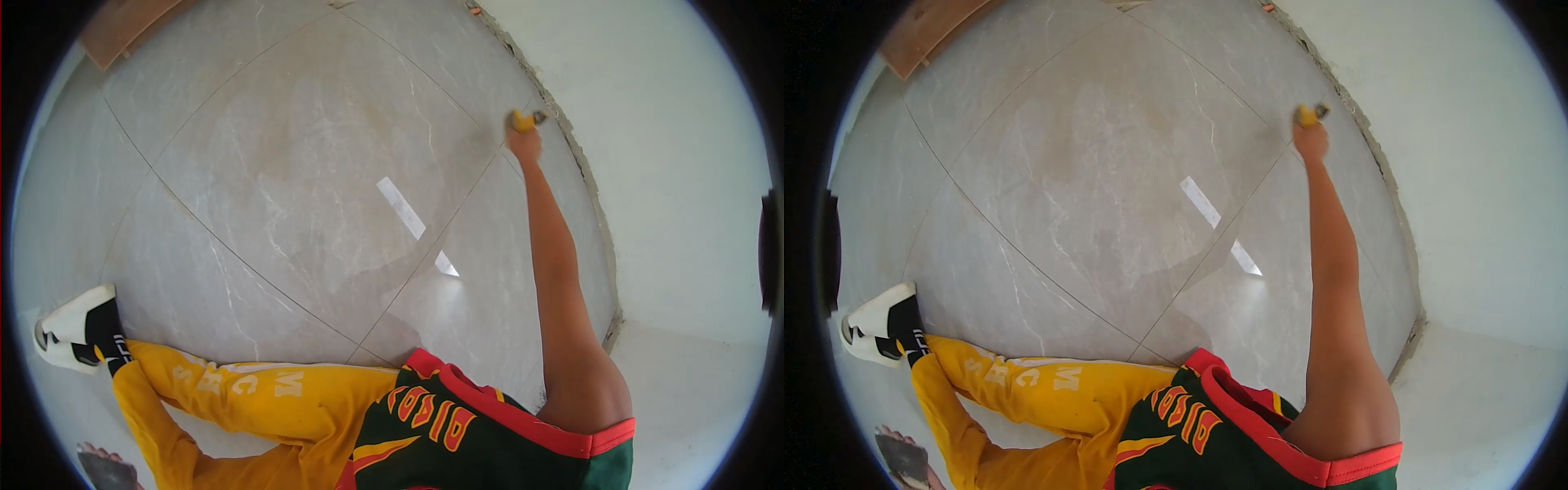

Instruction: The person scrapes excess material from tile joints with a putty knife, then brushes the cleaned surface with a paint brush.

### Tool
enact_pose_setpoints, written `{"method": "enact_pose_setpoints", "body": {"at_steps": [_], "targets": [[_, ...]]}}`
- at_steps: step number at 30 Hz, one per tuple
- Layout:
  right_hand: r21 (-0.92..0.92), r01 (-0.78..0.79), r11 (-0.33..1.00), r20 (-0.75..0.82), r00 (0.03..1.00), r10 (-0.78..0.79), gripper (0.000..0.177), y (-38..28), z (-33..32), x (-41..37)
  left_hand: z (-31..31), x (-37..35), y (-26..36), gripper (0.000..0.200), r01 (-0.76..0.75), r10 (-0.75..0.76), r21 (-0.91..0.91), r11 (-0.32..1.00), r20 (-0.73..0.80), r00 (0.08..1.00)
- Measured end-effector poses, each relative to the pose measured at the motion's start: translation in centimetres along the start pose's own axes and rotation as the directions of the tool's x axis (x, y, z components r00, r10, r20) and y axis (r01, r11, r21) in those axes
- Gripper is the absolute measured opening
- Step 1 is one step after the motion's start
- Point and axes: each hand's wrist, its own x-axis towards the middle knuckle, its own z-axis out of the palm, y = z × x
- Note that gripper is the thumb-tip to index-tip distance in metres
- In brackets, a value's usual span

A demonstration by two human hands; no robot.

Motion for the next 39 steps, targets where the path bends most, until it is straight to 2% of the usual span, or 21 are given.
{"method": "enact_pose_setpoints", "body": {"at_steps": [1, 2, 5, 8, 11, 12, 14, 16, 18, 20, 21, 22, 23, 26, 28, 30, 31, 34, 36, 38, 39], "targets": [[-0.051, -0.029, 0.998, 0.006, 1.000, 0.030, 0.053, 1.5, 0.1, 1.2, -1.8, 0.2, 0.0, 0.024, 0.326, -0.228, -0.454, 0.829, 0.258, 0.939], [-0.105, -0.071, 0.992, 0.012, 0.997, 0.072, 0.053, 4.2, 1.2, 2.0, -3.3, 0.5, 0.3, 0.027, 0.628, -0.274, -0.675, 0.387, 0.566, 0.778], [-0.243, 0.013, 0.970, 0.018, 1.000, -0.009, 0.048, 4.9, 4.9, -1.3, -3.5, 1.2, 0.2, 0.028, 0.748, -0.121, -0.664, -0.009, 0.743, 0.658], [-0.087, 0.421, 0.903, 0.169, 0.900, -0.403, 0.044, 1.8, 3.9, -7.0, -3.2, 1.8, -0.5, 0.029, 0.729, -0.125, -0.685, 0.023, 0.721, 0.681], [0.078, 0.171, 0.982, 0.174, 0.968, -0.183, 0.041, 4.9, -0.8, -4.5, -1.5, 1.2, -0.9, 0.029, 0.702, -0.155, -0.712, 0.016, 0.692, 0.705], [-0.022, 0.094, 0.995, 0.072, 0.993, -0.092, 0.039, 7.6, -0.3, -2.7, -1.7, 1.1, -1.1, 0.028, 0.697, -0.140, -0.716, 0.038, 0.687, 0.713], [-0.173, 0.073, 0.982, 0.141, 0.989, -0.048, 0.036, 8.8, 1.9, -3.7, -2.0, 1.3, -1.5, 0.027, 0.709, -0.123, -0.705, 0.039, 0.700, 0.703], [-0.269, 0.109, 0.957, -0.010, 0.993, -0.116, 0.034, 7.7, 4.8, -6.9, -2.7, 2.1, -1.2, 0.026, 0.748, -0.139, -0.664, -0.017, 0.742, 0.656], [0.024, 0.124, 0.992, 0.001, 0.992, -0.124, 0.040, 3.4, 6.0, -10.6, -3.8, 2.5, -0.2, 0.026, 0.777, -0.194, -0.621, -0.099, 0.778, 0.597], [0.567, -0.160, 0.808, 0.384, 0.919, -0.088, 0.052, -1.3, 0.5, -12.5, -2.2, 1.8, -0.7, 0.028, 0.374, -0.213, -0.777, 0.506, 0.307, 0.927], [0.400, -0.086, 0.912, 0.326, 0.944, -0.054, 0.056, 0.7, 0.0, -11.2, 0.1, 0.7, -2.5, 0.030, -0.258, 0.285, -0.448, 0.856, -0.009, 0.959], [0.213, -0.014, 0.977, 0.261, 0.964, -0.043, 0.061, 4.2, -0.7, -8.6, 2.3, -0.4, -4.3, 0.032, -0.644, 0.683, 0.235, 0.728, -0.322, 0.655], [0.083, -0.003, 0.997, 0.208, 0.978, -0.015, 0.062, 5.6, 0.7, -7.9, 2.0, -0.3, -4.3, 0.028, -0.647, 0.726, 0.328, 0.688, -0.301, 0.619], [-0.172, -0.165, 0.971, 0.042, 0.984, 0.174, 0.057, 9.8, 4.4, -7.8, -0.3, 1.3, -3.0, 0.032, -0.577, 0.594, 0.257, 0.775, 0.011, 0.804], [0.180, 0.134, 0.975, 0.071, 0.986, -0.148, 0.051, 7.1, 5.6, -10.2, -1.6, 2.4, -1.5, 0.046, -0.472, 0.401, 0.263, 0.841, 0.282, 0.872], [0.616, -0.277, 0.737, 0.459, 0.887, -0.050, 0.041, 2.7, 0.5, -12.6, -1.7, 3.7, -0.6, 0.063, -0.387, 0.160, 0.370, 0.844, 0.515, 0.842], [0.669, -0.357, 0.652, 0.408, 0.909, 0.079, 0.038, 4.5, 0.0, -12.5, -1.5, 4.3, -0.6, 0.072, -0.382, 0.077, 0.451, 0.806, 0.561, 0.824], [0.793, -0.463, 0.396, 0.328, 0.872, 0.363, 0.029, 13.6, -1.9, -11.9, 2.3, 6.7, -6.1, 0.080, -0.406, -0.017, 0.695, 0.594, 0.516, 0.857], [0.695, -0.571, 0.436, 0.344, 0.797, 0.496, 0.029, 22.0, -1.8, -12.2, 10.0, 3.9, -13.0, 0.087, -0.272, -0.246, 0.550, 0.789, 0.690, 0.681], [0.609, -0.655, 0.448, 0.360, 0.731, 0.579, 0.033, 26.3, -2.5, -13.6, 14.1, 3.8, -17.9, 0.085, -0.039, -0.452, 0.694, 0.719, 0.508, 0.733], [0.608, -0.585, 0.536, 0.273, 0.788, 0.552, 0.035, 28.7, -2.0, -13.7, 16.5, 3.9, -20.0, 0.078, 0.080, -0.573, 0.757, 0.649, 0.416, 0.707]]}}
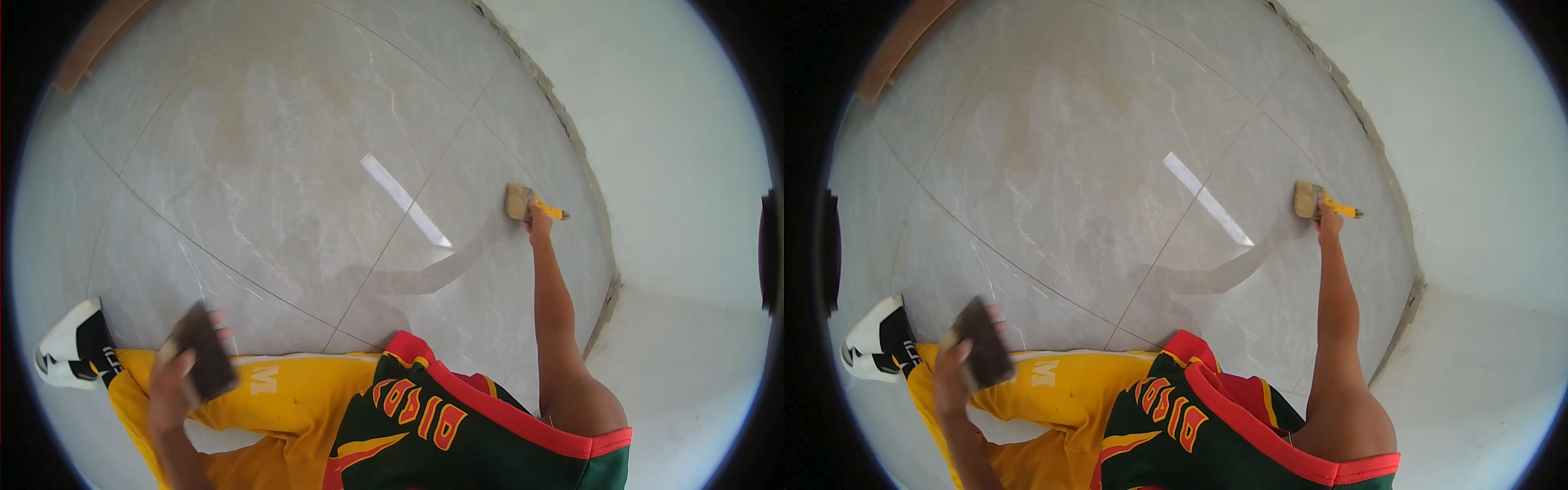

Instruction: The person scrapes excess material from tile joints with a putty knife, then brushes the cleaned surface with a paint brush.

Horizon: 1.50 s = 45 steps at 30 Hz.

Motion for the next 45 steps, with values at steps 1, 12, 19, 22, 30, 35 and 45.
{"method": "enact_pose_setpoints", "body": {"at_steps": [1, 12, 19, 22, 30, 35, 45], "targets": [[-0.047, 0.096, 0.994, -0.032, 0.995, -0.097, 0.038, 2.0, -0.8, 1.7, 0.2, 2.5, -1.6, 0.071, 0.034, -0.023, 0.123, 0.992, -0.083, 0.996], [-0.564, 0.289, 0.773, -0.318, 0.788, -0.526, 0.068, 4.9, 3.8, -0.6, 17.2, 26.8, -6.7, 0.026, -0.317, 0.473, 0.876, 0.364, 0.120, 0.873], [-0.592, 0.267, 0.760, -0.252, 0.835, -0.489, 0.067, 3.7, 2.8, -1.2, 25.9, 34.0, -8.8, 0.029, -0.239, 0.402, 0.958, 0.157, 0.159, 0.902], [-0.595, 0.289, 0.750, -0.240, 0.826, -0.509, 0.067, 3.7, 3.2, -1.6, 28.6, 35.1, -9.3, 0.028, -0.257, 0.390, 0.965, 0.051, 0.217, 0.895], [-0.607, 0.347, 0.715, -0.210, 0.797, -0.566, 0.067, 5.1, 3.0, -1.3, 29.8, 35.7, -8.4, 0.023, -0.282, 0.331, 0.957, 0.075, 0.243, 0.912], [-0.596, 0.331, 0.732, -0.196, 0.824, -0.532, 0.067, 4.6, 2.9, -1.2, 31.8, 35.5, -8.2, 0.021, -0.288, 0.229, 0.958, -0.002, 0.280, 0.932], [-0.619, 0.337, 0.709, -0.197, 0.808, -0.555, 0.066, 5.4, 2.7, -1.2, 28.0, 29.9, -8.5, 0.031, -0.351, -0.060, 0.868, -0.351, 0.354, 0.933]]}}
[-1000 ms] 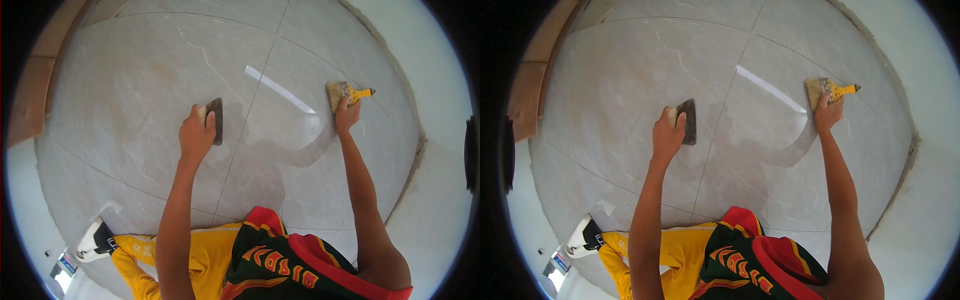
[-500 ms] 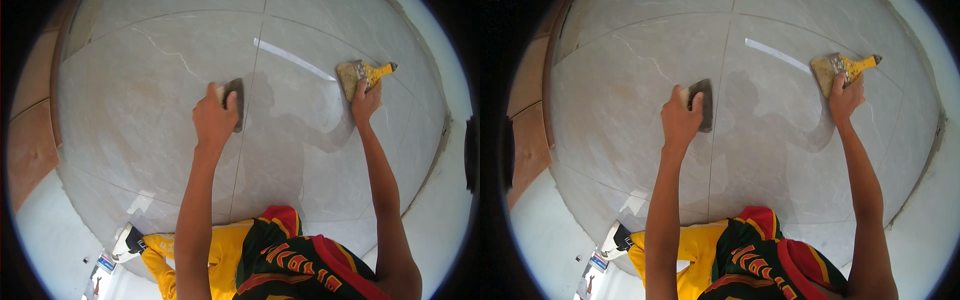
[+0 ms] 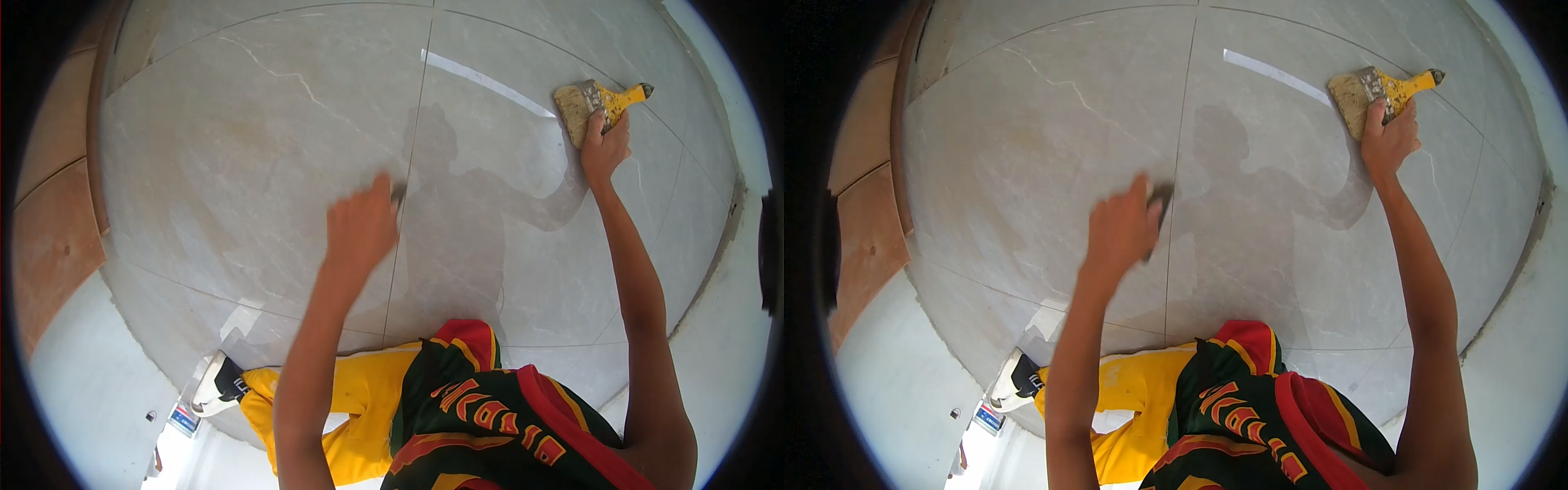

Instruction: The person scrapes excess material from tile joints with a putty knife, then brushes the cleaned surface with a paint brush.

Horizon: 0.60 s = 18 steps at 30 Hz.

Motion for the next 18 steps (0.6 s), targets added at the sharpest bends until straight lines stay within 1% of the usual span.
{"method": "enact_pose_setpoints", "body": {"at_steps": [1, 3, 6, 8, 10, 12, 14, 17, 18], "targets": [[0.004, -0.007, 1.000, 0.013, 1.000, 0.007, 0.066, -0.2, 0.0, 0.2, 0.6, -2.4, 0.1, 0.031, 0.064, -0.063, -0.002, 0.998, 0.113, 0.992], [0.004, -0.032, 0.999, 0.038, 0.999, 0.032, 0.066, -0.5, -0.5, 0.0, 2.7, -6.5, -1.3, 0.031, 0.017, -0.032, 0.062, 0.998, 0.253, 0.967], [-0.011, 0.000, 1.000, 0.002, 1.000, 0.000, 0.066, 0.0, -0.1, -0.1, 0.2, -5.1, -2.2, 0.032, 0.033, -0.033, -0.066, 0.997, 0.001, 0.999], [-0.007, -0.013, 1.000, 0.031, 0.999, 0.013, 0.066, -0.1, -0.4, -0.3, -3.0, 0.2, -2.1, 0.034, 0.005, -0.046, -0.216, 0.976, -0.188, 0.981], [0.002, -0.020, 1.000, 0.034, 0.999, 0.020, 0.066, -0.4, -0.6, -0.1, -5.3, 6.5, -1.4, 0.037, -0.073, 0.018, -0.185, 0.980, -0.283, 0.959], [0.005, -0.026, 1.000, 0.034, 0.999, 0.026, 0.065, -0.7, -0.8, -0.1, -6.7, 12.0, -0.1, 0.037, -0.125, 0.062, -0.177, 0.976, -0.327, 0.943], [0.013, -0.036, 0.999, 0.062, 0.997, 0.035, 0.066, -0.9, -1.0, 0.0, -8.2, 15.4, 2.1, 0.036, -0.051, 0.026, -0.082, 0.995, -0.281, 0.960], [0.009, -0.048, 0.999, 0.107, 0.993, 0.047, 0.068, -0.9, -1.5, 0.1, -9.4, 18.6, 4.4, 0.037, -0.002, -0.015, -0.070, 0.998, -0.231, 0.973], [0.007, -0.051, 0.999, 0.123, 0.991, 0.050, 0.068, -0.9, -1.5, 0.1, -9.7, 19.0, 4.7, 0.037, -0.009, -0.005, -0.061, 0.998, -0.228, 0.974]]}}
